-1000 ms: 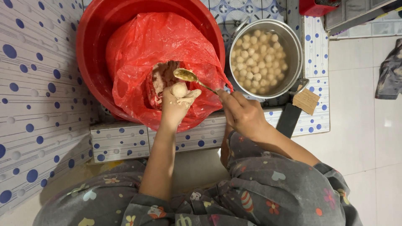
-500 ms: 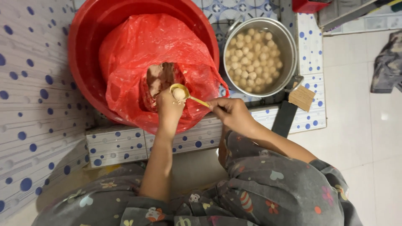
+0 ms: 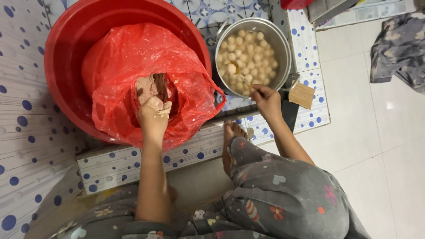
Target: The person is hand-forming meatballs by scooping meat paste from a plastic bag with a spoon and dropping it into a pot of water.
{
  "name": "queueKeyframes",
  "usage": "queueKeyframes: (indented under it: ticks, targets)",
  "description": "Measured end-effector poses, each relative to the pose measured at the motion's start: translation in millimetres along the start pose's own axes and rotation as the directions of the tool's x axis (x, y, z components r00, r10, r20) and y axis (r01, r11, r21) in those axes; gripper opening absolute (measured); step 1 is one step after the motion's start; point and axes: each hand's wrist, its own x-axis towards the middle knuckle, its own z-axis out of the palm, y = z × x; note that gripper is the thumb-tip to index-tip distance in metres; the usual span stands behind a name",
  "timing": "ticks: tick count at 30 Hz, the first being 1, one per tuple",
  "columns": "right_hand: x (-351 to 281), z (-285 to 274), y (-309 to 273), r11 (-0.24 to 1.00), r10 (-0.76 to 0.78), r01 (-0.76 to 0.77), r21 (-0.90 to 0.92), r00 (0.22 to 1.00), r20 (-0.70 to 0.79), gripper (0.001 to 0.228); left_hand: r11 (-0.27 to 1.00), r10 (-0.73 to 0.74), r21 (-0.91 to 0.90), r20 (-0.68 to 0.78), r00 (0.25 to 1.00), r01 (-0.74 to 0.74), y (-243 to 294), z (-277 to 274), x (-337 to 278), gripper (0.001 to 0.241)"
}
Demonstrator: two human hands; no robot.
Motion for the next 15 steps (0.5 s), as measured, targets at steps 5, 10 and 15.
queueKeyframes:
  ticks: [5, 10, 15]
  targets:
    - [10, 19, 50, 0.991, -0.013, 0.013, -0.132, 1.0, 0.0, 0.019, 0.998, 0.009, -0.06, -0.01, 1.0, -0.01, 1, -1, -1, 0.027]
    - [2, 20, 44, 0.967, -0.051, 0.052, -0.25, 0.999, 0.009, 0.019, 0.994, -0.003, -0.111, 0.009, 1.0, 0.004, -6, 1, 1, 0.029]
    - [-1, 9, 29, 0.961, -0.088, 0.08, -0.266, 0.996, -0.021, 0.019, 0.993, -0.009, -0.114, -0.002, 1.0, 0.009, 6, -4, 1, 0.029]
